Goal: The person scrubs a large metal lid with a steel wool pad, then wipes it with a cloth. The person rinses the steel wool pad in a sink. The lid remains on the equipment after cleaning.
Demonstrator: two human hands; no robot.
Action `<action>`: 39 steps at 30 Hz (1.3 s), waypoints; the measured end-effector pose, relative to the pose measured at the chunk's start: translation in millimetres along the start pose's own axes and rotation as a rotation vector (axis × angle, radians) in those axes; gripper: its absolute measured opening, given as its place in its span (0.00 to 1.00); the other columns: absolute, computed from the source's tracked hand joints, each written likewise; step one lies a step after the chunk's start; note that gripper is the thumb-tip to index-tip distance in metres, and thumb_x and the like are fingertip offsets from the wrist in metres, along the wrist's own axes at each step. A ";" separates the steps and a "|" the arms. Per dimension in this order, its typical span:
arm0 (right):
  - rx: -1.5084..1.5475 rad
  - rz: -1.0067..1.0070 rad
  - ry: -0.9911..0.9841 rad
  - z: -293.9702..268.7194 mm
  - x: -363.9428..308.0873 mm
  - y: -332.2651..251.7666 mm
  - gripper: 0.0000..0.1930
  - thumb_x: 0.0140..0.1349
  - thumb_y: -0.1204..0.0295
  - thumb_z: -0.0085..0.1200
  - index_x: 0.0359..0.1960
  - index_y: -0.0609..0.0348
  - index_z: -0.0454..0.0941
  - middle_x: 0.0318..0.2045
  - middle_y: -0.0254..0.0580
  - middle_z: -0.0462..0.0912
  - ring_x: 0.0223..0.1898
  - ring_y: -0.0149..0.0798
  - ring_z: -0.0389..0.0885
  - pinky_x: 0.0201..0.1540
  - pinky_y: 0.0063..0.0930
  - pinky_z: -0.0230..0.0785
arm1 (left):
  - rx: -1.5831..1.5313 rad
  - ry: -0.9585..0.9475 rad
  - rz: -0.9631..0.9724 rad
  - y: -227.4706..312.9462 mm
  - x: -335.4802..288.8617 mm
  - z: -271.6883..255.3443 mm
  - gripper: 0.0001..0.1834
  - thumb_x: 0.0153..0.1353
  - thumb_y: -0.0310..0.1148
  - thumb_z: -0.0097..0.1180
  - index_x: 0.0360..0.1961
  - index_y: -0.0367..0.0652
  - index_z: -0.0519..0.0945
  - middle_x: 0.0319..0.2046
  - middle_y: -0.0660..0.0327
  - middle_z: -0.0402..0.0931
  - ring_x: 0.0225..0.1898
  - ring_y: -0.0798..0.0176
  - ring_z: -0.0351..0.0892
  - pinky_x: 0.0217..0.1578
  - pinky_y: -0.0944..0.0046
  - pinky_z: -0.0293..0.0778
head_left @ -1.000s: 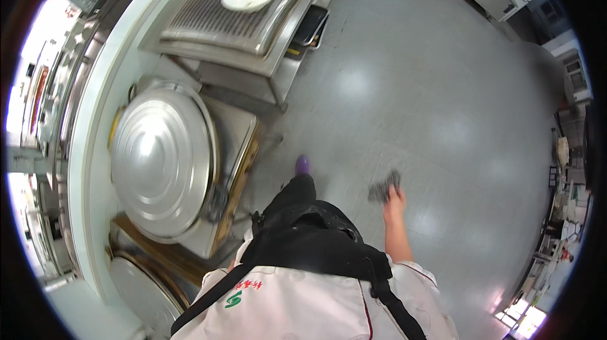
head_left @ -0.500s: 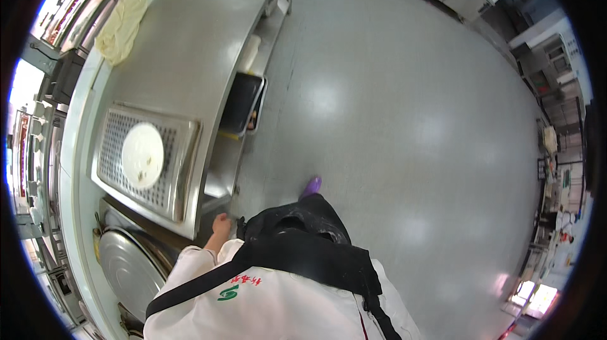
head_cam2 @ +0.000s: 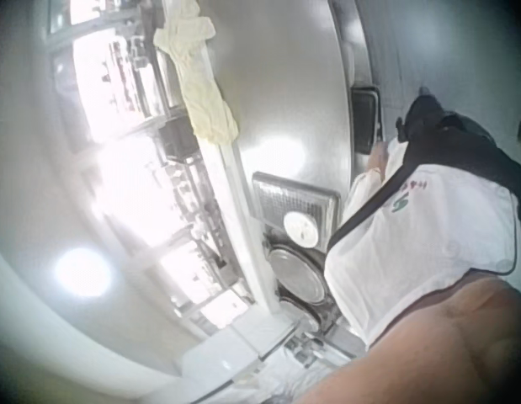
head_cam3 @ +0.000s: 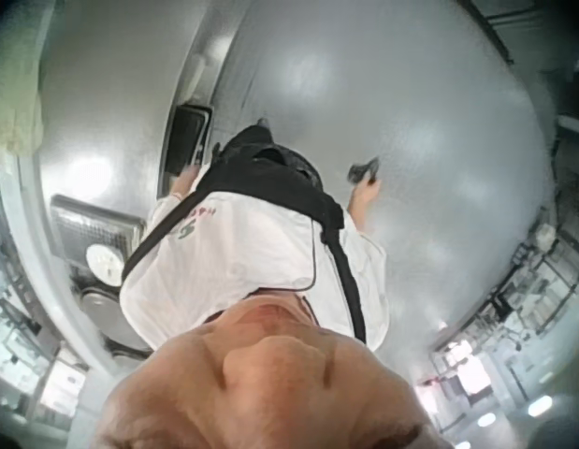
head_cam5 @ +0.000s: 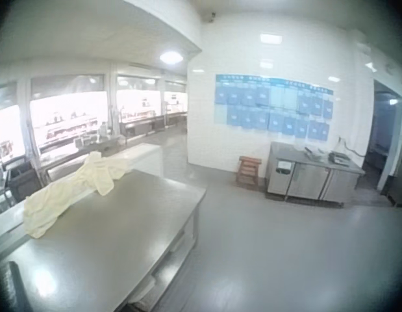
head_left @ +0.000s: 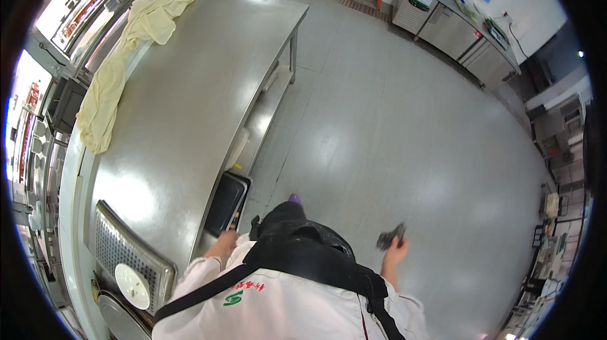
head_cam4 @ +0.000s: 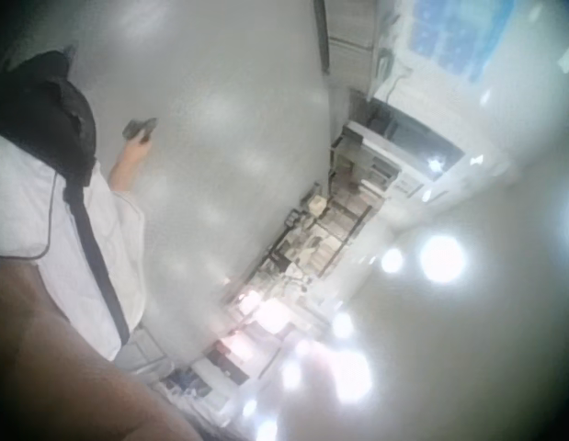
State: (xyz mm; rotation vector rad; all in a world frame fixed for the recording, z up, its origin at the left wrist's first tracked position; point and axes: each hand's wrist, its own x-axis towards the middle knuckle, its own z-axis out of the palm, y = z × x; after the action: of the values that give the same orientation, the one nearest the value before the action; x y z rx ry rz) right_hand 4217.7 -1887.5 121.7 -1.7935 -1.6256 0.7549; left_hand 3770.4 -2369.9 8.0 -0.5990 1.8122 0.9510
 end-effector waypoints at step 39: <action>-0.585 0.095 -0.474 955.5 1044.7 -787.4 0.21 0.63 0.65 0.69 0.52 0.67 0.79 0.45 0.54 0.87 0.46 0.53 0.86 0.52 0.47 0.78 | -0.218 0.053 0.602 1532.1 387.1 344.0 0.23 0.72 0.31 0.59 0.67 0.42 0.78 0.58 0.57 0.83 0.58 0.62 0.81 0.61 0.61 0.77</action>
State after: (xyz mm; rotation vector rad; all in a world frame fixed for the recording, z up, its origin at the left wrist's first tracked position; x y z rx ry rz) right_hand 3078.7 -737.0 62.5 -2.2210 -2.2621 0.8532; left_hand 2653.6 -1204.0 102.6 -0.1990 1.9916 1.5595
